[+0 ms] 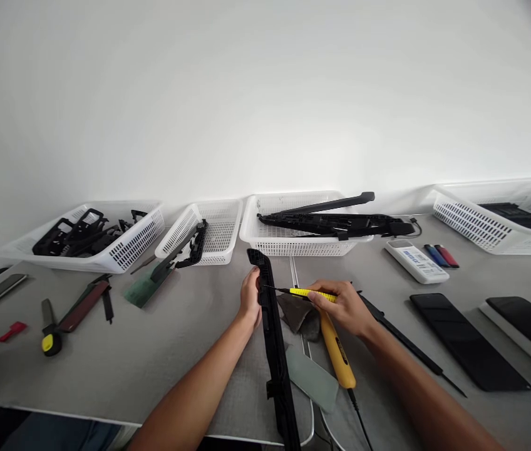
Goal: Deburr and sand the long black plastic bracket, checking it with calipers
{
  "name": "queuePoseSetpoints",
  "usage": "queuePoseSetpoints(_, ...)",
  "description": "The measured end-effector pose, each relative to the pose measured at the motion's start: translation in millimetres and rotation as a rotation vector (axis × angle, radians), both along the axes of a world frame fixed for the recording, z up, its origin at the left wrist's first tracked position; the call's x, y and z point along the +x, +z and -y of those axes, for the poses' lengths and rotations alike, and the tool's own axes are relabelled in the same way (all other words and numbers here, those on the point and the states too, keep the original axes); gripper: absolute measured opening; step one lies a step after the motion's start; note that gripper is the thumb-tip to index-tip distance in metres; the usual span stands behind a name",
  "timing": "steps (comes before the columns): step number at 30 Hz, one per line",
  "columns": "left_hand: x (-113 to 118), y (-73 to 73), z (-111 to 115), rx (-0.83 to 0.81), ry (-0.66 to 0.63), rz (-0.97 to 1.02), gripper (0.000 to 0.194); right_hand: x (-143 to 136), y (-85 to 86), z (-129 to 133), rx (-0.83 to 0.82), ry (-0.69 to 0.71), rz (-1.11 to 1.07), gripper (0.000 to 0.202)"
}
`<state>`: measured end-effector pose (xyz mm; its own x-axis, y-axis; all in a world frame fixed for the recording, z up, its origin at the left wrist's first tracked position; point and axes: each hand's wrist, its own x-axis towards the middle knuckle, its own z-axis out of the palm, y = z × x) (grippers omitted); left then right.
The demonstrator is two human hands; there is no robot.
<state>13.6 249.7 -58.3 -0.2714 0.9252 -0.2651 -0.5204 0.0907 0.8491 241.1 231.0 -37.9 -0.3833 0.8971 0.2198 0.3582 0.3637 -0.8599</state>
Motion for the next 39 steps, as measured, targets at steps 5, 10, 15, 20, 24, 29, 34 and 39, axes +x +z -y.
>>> queuePoseSetpoints(5, -1.3, -1.7, -0.9, -0.003, 0.005, -0.006, 0.041, 0.8, 1.4, -0.1, -0.008, -0.007, -0.002, 0.047)
queuePoseSetpoints(10, -1.3, -0.7, -0.9, 0.000, 0.009, -0.012, 0.038, 1.0, -0.4, 0.0, 0.000, -0.001, 0.005, 0.052)
queuePoseSetpoints(15, 0.3, 2.0, -0.8, 0.004, 0.018, -0.009, 0.037, -0.4, -0.1, 1.0, -0.003, 0.028, 0.012, 0.053)
queuePoseSetpoints(20, 0.5, 2.6, -0.7, 0.003, 0.015, -0.006, 0.038, -0.2, 3.4, 1.3, -0.031, 0.055, 0.015, 0.051)
queuePoseSetpoints(24, -0.5, 1.7, 0.0, -0.003, 0.016, -0.008, 0.037, 3.1, 6.4, 1.9, -0.053, 0.061, -0.008, 0.049)
queuePoseSetpoints(29, -0.6, 1.1, -0.3, -0.016, 0.010, -0.003, 0.040, 1.4, 6.4, 2.9, -0.038, 0.052, -0.033, 0.048)
queuePoseSetpoints(34, 0.4, 1.7, -2.0, 0.011, 0.023, -0.010, 0.040, -0.3, 5.9, 2.6, -0.030, 0.082, -0.022, 0.050)
queuePoseSetpoints(39, 0.3, 2.6, -2.0, -0.008, -0.005, -0.002, 0.040, 1.4, 7.2, 2.9, -0.028, 0.066, -0.028, 0.049)
